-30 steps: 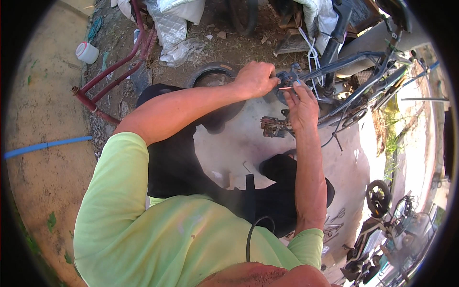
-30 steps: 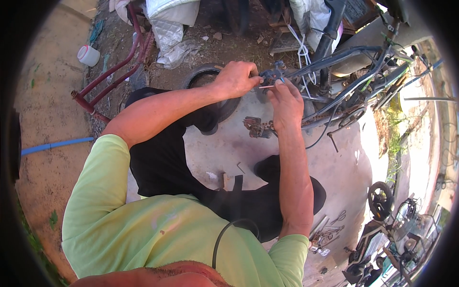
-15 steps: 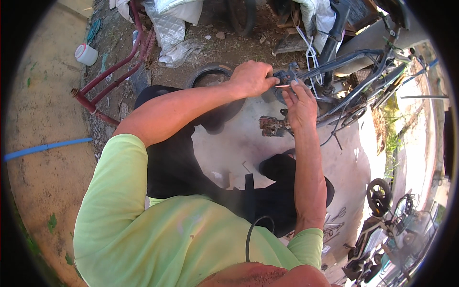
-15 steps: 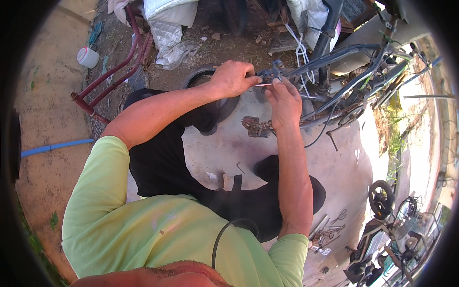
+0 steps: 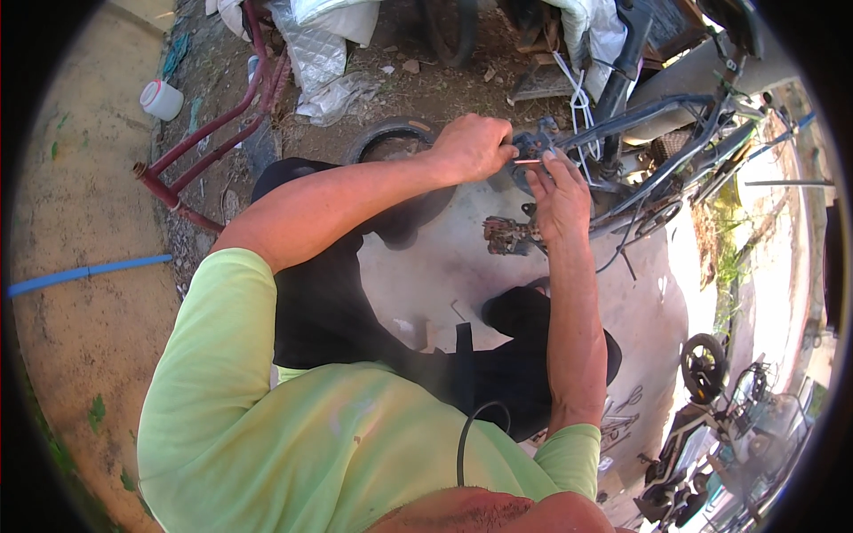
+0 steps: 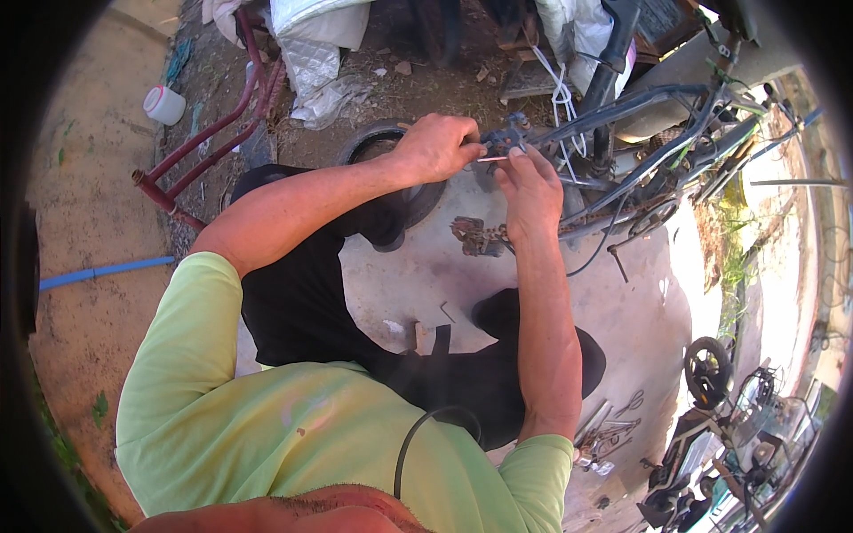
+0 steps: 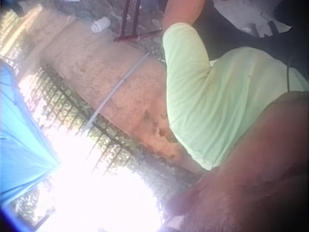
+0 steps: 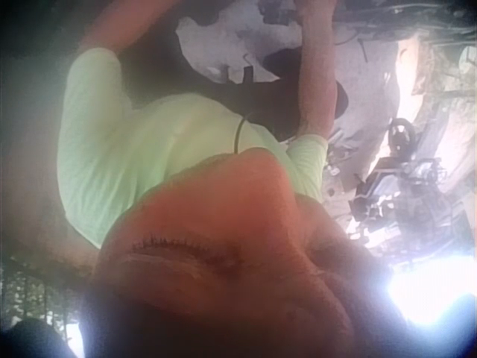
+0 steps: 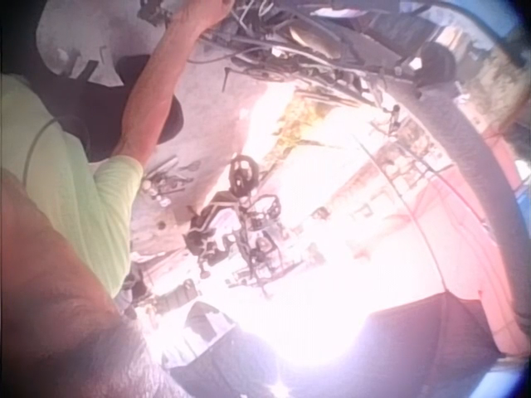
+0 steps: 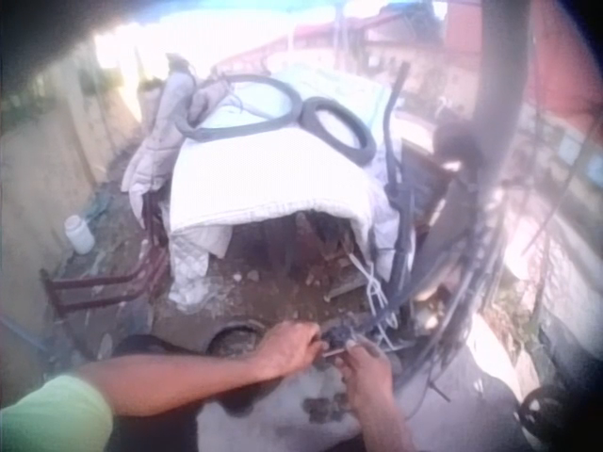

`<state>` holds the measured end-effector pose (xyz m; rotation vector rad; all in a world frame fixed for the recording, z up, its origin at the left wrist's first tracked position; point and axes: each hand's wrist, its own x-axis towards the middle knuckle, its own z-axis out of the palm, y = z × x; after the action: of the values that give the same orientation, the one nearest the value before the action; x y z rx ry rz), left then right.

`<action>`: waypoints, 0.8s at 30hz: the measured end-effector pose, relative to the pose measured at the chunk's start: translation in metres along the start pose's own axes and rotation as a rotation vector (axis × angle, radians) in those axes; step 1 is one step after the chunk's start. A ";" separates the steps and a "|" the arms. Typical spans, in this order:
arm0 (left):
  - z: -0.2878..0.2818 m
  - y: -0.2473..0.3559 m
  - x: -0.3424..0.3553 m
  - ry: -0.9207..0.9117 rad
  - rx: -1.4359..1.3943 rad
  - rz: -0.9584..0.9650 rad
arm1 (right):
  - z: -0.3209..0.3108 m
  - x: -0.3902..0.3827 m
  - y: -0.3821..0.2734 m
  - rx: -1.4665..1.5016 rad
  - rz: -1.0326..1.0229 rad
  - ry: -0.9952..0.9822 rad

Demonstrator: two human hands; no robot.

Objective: The person cleans and reassembles a mechanical bicycle component by hand using an L-shaped tool and a small stick.

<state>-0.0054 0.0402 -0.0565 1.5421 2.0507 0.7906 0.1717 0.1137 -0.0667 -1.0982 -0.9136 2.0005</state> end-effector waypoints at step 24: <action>0.000 -0.001 0.002 -0.093 0.069 -0.036 | 0.004 -0.004 -0.002 -0.009 -0.012 0.007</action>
<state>-0.0066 0.0423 -0.0572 1.5441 2.0515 0.6286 0.1705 0.1106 -0.0614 -1.1021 -0.9239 1.9832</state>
